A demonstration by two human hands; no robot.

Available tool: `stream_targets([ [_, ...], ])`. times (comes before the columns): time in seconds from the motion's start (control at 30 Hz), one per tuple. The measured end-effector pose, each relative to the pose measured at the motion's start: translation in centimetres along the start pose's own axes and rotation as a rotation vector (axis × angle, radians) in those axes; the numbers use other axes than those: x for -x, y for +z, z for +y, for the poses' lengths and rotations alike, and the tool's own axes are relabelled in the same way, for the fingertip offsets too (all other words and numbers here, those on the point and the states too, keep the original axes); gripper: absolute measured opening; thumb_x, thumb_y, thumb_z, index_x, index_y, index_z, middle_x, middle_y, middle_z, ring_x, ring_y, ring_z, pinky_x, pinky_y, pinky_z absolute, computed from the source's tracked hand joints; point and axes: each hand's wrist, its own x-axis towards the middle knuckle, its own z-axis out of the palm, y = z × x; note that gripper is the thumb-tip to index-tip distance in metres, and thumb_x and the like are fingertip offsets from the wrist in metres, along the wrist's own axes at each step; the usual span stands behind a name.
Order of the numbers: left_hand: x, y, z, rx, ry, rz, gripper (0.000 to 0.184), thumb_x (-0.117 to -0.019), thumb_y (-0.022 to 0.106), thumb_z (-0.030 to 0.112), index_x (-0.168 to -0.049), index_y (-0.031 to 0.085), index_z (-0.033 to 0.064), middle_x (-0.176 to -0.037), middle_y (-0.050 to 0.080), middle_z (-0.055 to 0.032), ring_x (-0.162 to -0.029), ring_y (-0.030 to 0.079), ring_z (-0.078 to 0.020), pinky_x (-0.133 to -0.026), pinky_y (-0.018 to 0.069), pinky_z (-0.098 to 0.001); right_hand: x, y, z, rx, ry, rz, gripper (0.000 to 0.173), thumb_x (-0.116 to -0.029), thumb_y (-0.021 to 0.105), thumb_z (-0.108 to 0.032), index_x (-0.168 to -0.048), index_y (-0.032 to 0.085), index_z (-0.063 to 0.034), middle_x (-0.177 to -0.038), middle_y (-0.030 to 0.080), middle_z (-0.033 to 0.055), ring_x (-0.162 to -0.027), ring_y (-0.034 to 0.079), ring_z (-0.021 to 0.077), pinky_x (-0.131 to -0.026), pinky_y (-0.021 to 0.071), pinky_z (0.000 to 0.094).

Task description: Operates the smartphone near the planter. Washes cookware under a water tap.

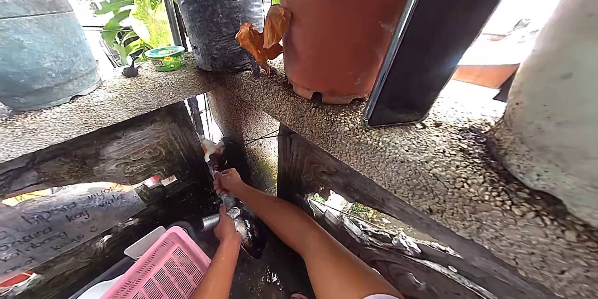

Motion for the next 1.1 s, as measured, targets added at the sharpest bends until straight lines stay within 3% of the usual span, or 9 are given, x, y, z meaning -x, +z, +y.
stream_targets([
  [0.1, -0.7, 1.1, -0.1, -0.095, 0.019, -0.031, 0.08, -0.0976, 0.055, 0.067, -0.127, 0.062, -0.0068, -0.127, 0.062, -0.0297, -0.119, 0.059, -0.0419, -0.097, 0.0486, -0.063, -0.2, 0.4, 0.4, 0.197, -0.018, -0.008, 0.05, -0.1077, 0.05, -0.047, -0.082, 0.062, -0.0051, -0.06, 0.054, 0.0011, -0.046, 0.05, 0.0109, -0.044, 0.0414, 0.0282],
  [0.2, -1.6, 2.0, 0.0, -0.17, 0.074, -0.055, 0.081, -0.1, 0.048, 0.069, -0.121, 0.064, -0.0074, -0.121, 0.063, -0.0311, -0.115, 0.06, -0.0427, -0.094, 0.0485, -0.0642, 0.1, 0.5, -0.6, 0.574, -0.001, -0.129, 0.055, -0.108, 0.044, -0.05, -0.11, 0.064, 0.0013, -0.095, 0.061, 0.016, -0.081, 0.06, 0.0264, -0.076, 0.0513, 0.0484],
  [0.33, -2.8, 2.6, -0.1, -0.264, 0.107, -0.088, 0.071, -0.0991, 0.058, 0.061, -0.119, 0.065, -0.0071, -0.115, 0.064, -0.0289, -0.109, 0.061, -0.0401, -0.091, 0.0493, -0.0613, 0.1, 0.2, -1.3, 0.693, 0.046, -0.246, 0.036, -0.107, 0.049, -0.036, -0.101, 0.067, -0.0051, -0.078, 0.066, 0.0041, -0.059, 0.06, 0.0132, -0.054, 0.0504, 0.0325],
  [0.47, -3.7, 2.8, -0.9, -0.247, 0.13, -0.14, 0.062, -0.0972, 0.068, 0.052, -0.119, 0.065, -0.0055, -0.115, 0.066, -0.0255, -0.107, 0.063, -0.0368, -0.092, 0.0511, -0.0578, 0.2, -0.5, -2.8, 0.69, 0.129, -0.245, 0.025, -0.1021, 0.053, -0.021, -0.105, 0.071, -0.0048, -0.09, 0.076, 0.0067, -0.072, 0.072, 0.0157, -0.064, 0.0586, 0.0361],
  [0.7, -4.7, 3.0, -1.0, -0.262, 0.296, -0.173, 0.051, -0.0899, 0.082, 0.033, -0.12, 0.063, -0.0037, -0.112, 0.068, -0.0207, -0.104, 0.065, -0.0305, -0.092, 0.053, -0.0516, 0.4, -0.9, -3.0, 0.671, 0.109, -0.178, 0.022, -0.0988, 0.058, -0.022, -0.093, 0.073, -0.0063, -0.079, 0.075, 0.0044, -0.063, 0.069, 0.0147, -0.057, 0.0562, 0.0352],
  [0.8, -5.6, 2.8, -1.0, -0.091, 0.307, -0.202, 0.047, -0.0868, 0.085, 0.02, -0.123, 0.064, -0.0018, -0.116, 0.069, -0.0178, -0.107, 0.066, -0.0273, -0.095, 0.0543, -0.0486, 0.6, -0.9, -2.2, 0.52, 0.082, -0.186, 0.02, -0.1, 0.058, -0.018, -0.102, 0.071, -0.0031, -0.084, 0.075, 0.0071, -0.066, 0.071, 0.0157, -0.059, 0.0591, 0.0337],
  [0.9, -5.3, 2.6, -0.9, -0.017, 0.229, -0.226, 0.055, -0.0909, 0.081, 0.028, -0.132, 0.059, -0.0018, -0.125, 0.066, -0.0191, -0.117, 0.063, -0.0285, -0.1, 0.0522, -0.0505, 0.6, -0.8, -0.9, 0.288, 0.084, -0.19, 0.024, -0.1051, 0.056, -0.023, -0.109, 0.067, -0.001, -0.081, 0.073, 0.0073, -0.063, 0.069, 0.0146, -0.057, 0.0588, 0.0301],
  [1.03, -3.6, 2.5, 1.0, -0.098, 0.134, -0.151, 0.052, -0.1028, 0.064, 0.038, -0.132, 0.058, -0.0041, -0.128, 0.063, -0.0239, -0.118, 0.06, -0.0342, -0.099, 0.0493, -0.0551, 0.3, -0.3, 0.6, 0.317, 0.062, -0.11, 0.045, -0.1082, 0.048, -0.045, -0.091, 0.063, -0.0059, -0.063, 0.057, 0.0007, -0.047, 0.052, 0.0105, -0.045, 0.0436, 0.0274],
  [1.1, -3.7, 2.4, 2.0, -0.111, 0.079, -0.123, 0.062, -0.1016, 0.063, 0.048, -0.131, 0.058, -0.0063, -0.126, 0.063, -0.0261, -0.116, 0.061, -0.0375, -0.097, 0.0501, -0.0582, 0.4, -0.2, 0.5, 0.456, 0.052, -0.082, 0.045, -0.1071, 0.048, -0.046, -0.097, 0.062, -0.005, -0.073, 0.053, 0.0043, -0.058, 0.05, 0.0156, -0.056, 0.045, 0.0357],
])
